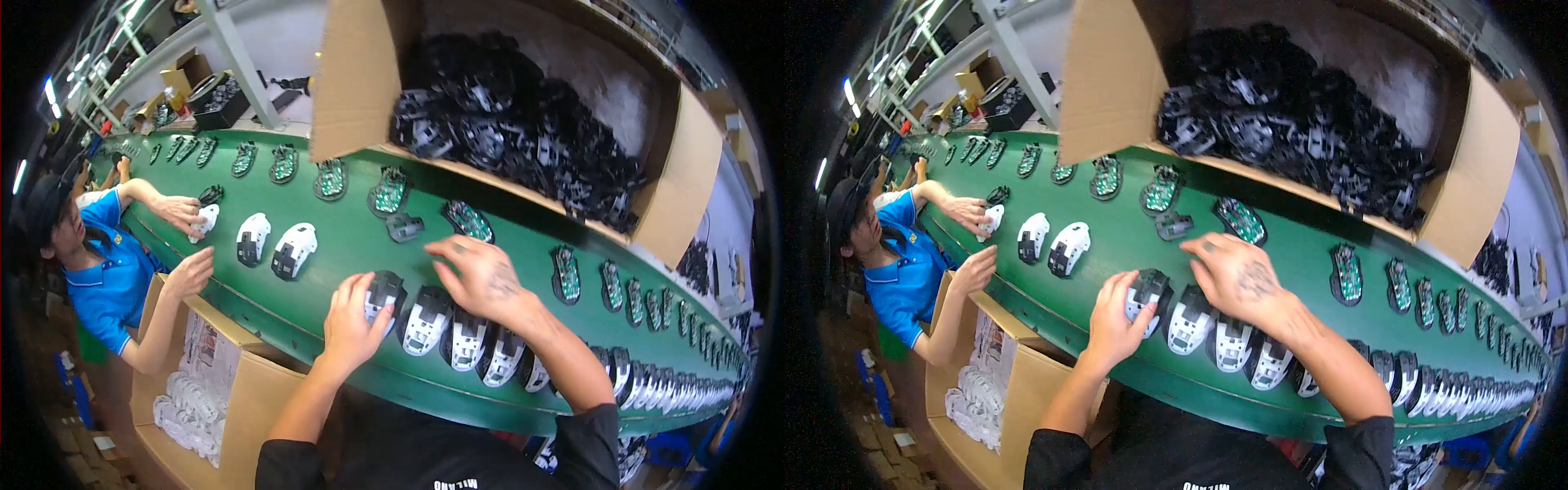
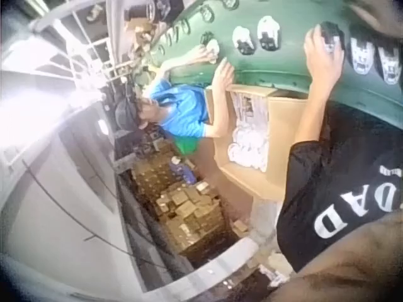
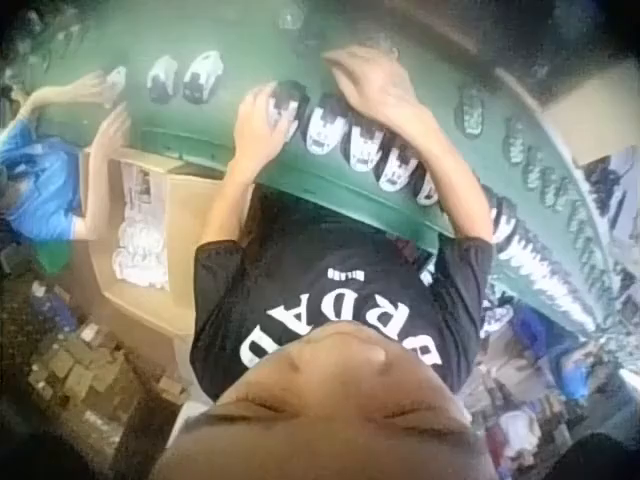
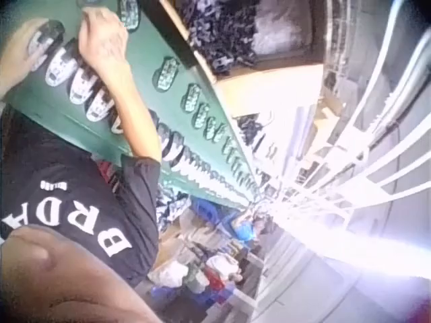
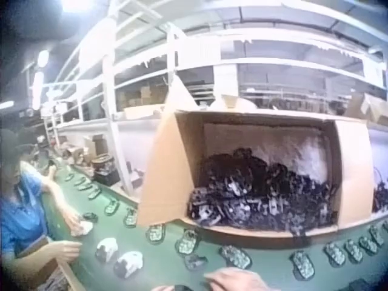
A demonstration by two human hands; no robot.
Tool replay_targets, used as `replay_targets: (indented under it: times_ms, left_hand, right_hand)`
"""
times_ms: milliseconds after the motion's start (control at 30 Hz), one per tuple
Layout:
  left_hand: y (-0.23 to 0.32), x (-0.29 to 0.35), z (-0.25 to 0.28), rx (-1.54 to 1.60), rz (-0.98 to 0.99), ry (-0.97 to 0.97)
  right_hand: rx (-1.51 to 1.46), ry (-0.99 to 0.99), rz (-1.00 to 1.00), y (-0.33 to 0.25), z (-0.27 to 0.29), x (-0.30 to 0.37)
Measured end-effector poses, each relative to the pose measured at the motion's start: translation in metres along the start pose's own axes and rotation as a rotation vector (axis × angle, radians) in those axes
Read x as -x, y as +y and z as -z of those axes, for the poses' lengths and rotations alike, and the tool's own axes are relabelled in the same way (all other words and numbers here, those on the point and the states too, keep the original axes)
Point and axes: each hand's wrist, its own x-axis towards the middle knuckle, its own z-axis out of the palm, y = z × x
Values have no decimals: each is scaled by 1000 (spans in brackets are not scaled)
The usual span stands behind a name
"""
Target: The person pushes a cardboard box along the assembly line, takes small plastic components, and attaches them into mouse shells by hand before lining up the assembled shells on the conveyor belt.
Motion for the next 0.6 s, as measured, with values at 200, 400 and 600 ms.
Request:
replay_targets:
  times_ms: [200, 400, 600]
  left_hand:
    - [-17, 2, 30, 170, -54, -84]
    - [-60, -47, 96, -367, -204, -3]
    - [-141, -87, 113, -613, -35, -135]
  right_hand:
    - [426, 54, 59, 22, -87, -77]
    - [330, 50, 142, 32, -68, -66]
    - [348, 490, -128, 29, 41, -24]
